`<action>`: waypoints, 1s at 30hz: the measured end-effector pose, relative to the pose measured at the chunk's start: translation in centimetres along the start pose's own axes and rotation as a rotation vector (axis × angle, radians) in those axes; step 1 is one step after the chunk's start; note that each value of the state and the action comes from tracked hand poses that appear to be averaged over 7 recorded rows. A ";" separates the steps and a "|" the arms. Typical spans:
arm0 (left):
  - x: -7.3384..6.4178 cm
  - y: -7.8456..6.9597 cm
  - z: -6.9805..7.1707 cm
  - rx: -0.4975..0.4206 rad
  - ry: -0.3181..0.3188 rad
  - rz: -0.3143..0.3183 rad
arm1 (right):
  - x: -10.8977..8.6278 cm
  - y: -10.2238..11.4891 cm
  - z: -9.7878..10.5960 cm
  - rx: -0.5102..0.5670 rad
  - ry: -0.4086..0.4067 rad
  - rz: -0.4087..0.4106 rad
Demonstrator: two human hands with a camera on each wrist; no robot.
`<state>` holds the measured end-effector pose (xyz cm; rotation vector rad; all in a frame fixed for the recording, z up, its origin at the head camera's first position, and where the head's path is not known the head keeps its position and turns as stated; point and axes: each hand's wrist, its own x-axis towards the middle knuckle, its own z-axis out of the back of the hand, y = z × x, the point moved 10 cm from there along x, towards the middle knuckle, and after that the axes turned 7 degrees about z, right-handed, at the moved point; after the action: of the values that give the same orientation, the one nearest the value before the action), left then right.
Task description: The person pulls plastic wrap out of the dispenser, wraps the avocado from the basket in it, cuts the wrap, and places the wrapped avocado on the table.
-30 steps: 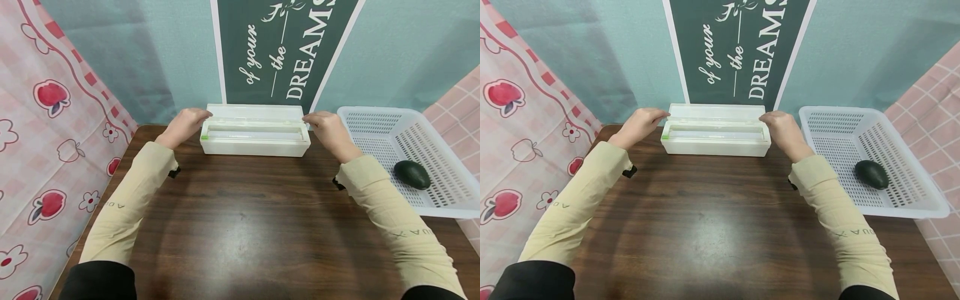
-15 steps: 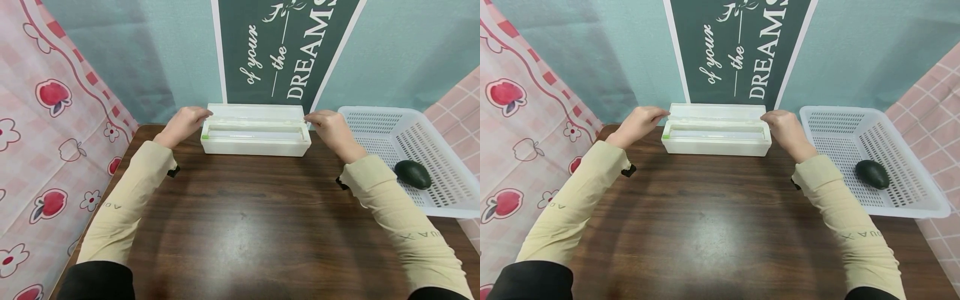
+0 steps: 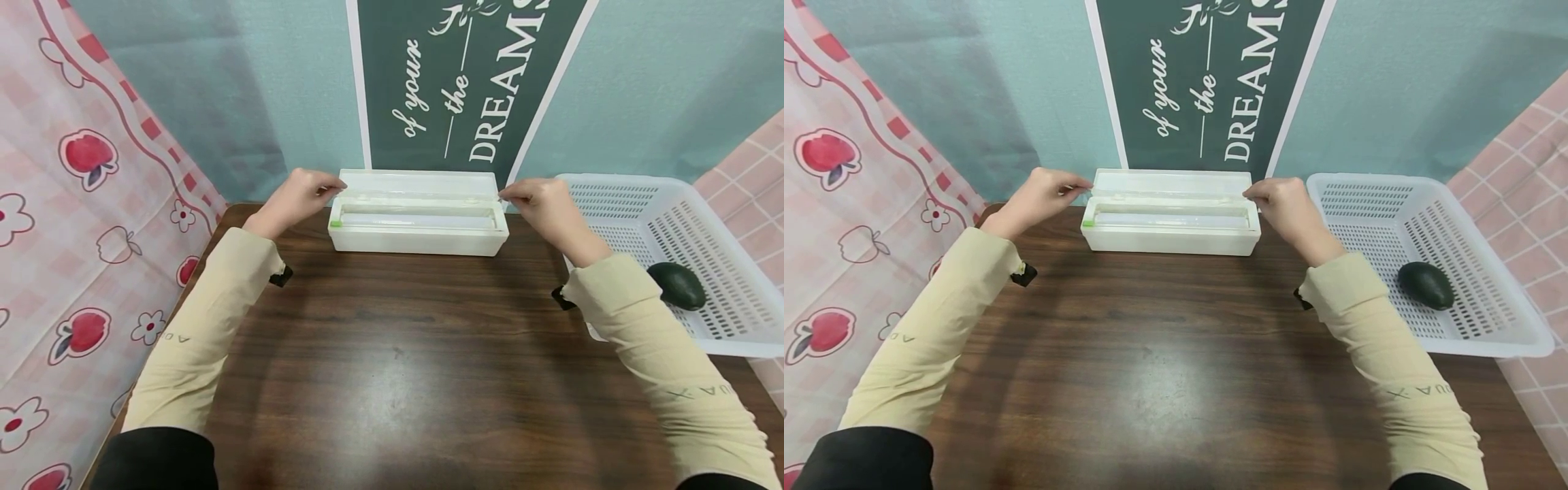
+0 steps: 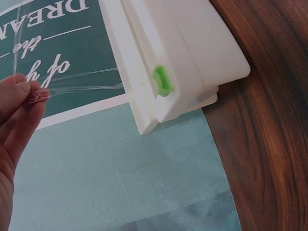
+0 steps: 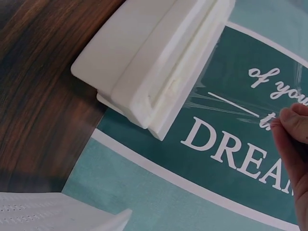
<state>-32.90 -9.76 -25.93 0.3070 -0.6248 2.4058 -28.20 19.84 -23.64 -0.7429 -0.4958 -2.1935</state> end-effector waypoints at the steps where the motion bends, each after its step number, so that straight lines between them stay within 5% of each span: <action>1: 0.0 0.1 0.0 -0.007 0.006 0.007 | 0.0 -0.1 0.0 0.002 0.006 -0.012; 30: -0.1 -0.4 1.5 -0.070 0.021 0.024 | 0.3 -0.1 1.4 0.014 0.004 -0.087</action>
<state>-32.47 -10.27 -24.53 0.2461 -0.7052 2.4003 -27.95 20.51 -22.38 -0.7218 -0.5509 -2.2695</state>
